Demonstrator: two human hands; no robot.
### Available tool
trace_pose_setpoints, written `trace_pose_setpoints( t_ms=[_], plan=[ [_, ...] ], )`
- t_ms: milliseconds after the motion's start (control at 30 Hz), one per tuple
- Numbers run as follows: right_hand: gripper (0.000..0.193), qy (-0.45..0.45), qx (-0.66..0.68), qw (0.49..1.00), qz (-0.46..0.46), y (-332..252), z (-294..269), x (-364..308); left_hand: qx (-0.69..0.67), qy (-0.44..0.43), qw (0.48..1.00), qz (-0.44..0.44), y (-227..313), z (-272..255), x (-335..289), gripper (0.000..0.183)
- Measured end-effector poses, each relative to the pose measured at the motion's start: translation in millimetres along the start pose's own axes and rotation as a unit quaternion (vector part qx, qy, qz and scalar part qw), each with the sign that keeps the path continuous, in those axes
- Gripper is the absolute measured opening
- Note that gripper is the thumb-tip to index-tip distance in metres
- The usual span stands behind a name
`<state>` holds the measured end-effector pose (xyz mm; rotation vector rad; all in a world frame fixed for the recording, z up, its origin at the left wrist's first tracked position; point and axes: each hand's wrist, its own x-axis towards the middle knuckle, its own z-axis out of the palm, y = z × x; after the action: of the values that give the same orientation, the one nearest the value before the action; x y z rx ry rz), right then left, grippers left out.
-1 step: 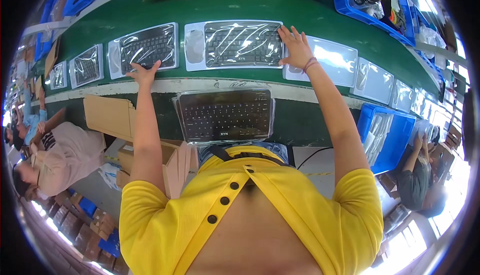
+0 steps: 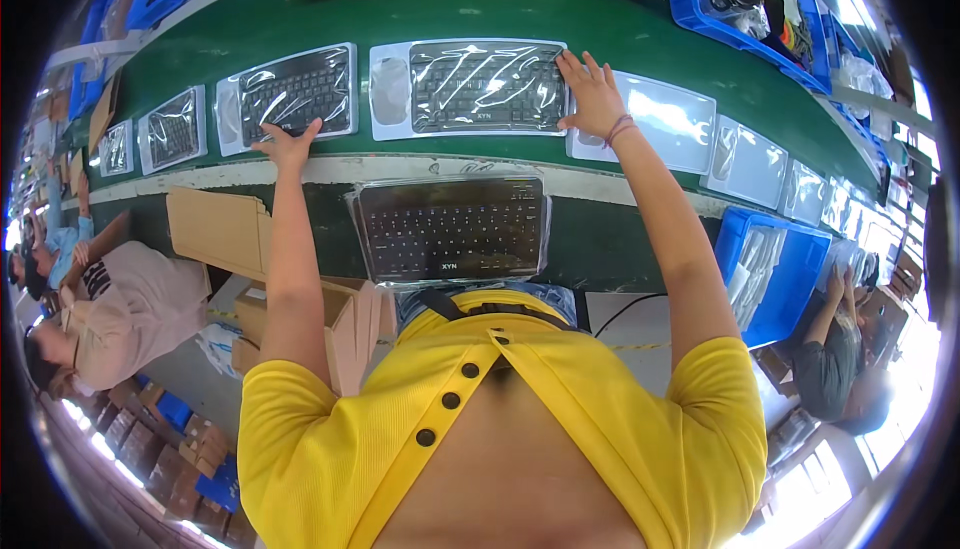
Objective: The person wraps keyboards in plastic sleeves and places them into plastic trays on a conveyor belt.
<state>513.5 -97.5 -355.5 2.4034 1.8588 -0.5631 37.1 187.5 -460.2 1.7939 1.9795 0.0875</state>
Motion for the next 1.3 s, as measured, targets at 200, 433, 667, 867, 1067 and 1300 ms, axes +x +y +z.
trace_pose_setpoints(
  t_ms=[200,433,667,867,1067,1300],
  plan=[
    [0.108,-0.010,-0.100,0.995,0.008,-28.8,1.4,17.6,0.004,0.015,0.999,0.029,-9.4,-9.4,3.4,0.140],
    [0.115,-0.055,-0.118,0.991,-0.012,-47.2,-14.8,33.2,0.143,0.150,0.891,0.405,76.5,-34.0,-31.9,0.114],
    [0.129,-0.101,-0.132,0.986,-0.014,-53.3,-3.7,32.1,0.280,-0.084,0.788,0.541,187.2,10.6,-78.7,0.113],
    [0.129,-0.138,-0.159,0.977,-0.030,-66.6,-9.7,29.9,0.336,-0.087,0.795,0.498,182.6,-3.5,-98.4,0.111],
    [0.055,-0.168,0.333,0.924,-0.085,-128.5,-57.7,-21.9,-0.005,-0.244,0.895,0.374,161.2,-83.9,-187.0,0.043],
    [0.017,0.011,0.266,0.953,-0.143,-160.5,-30.9,-76.2,-0.088,-0.044,0.863,0.496,102.8,-58.3,-236.8,0.014]
  ],
)
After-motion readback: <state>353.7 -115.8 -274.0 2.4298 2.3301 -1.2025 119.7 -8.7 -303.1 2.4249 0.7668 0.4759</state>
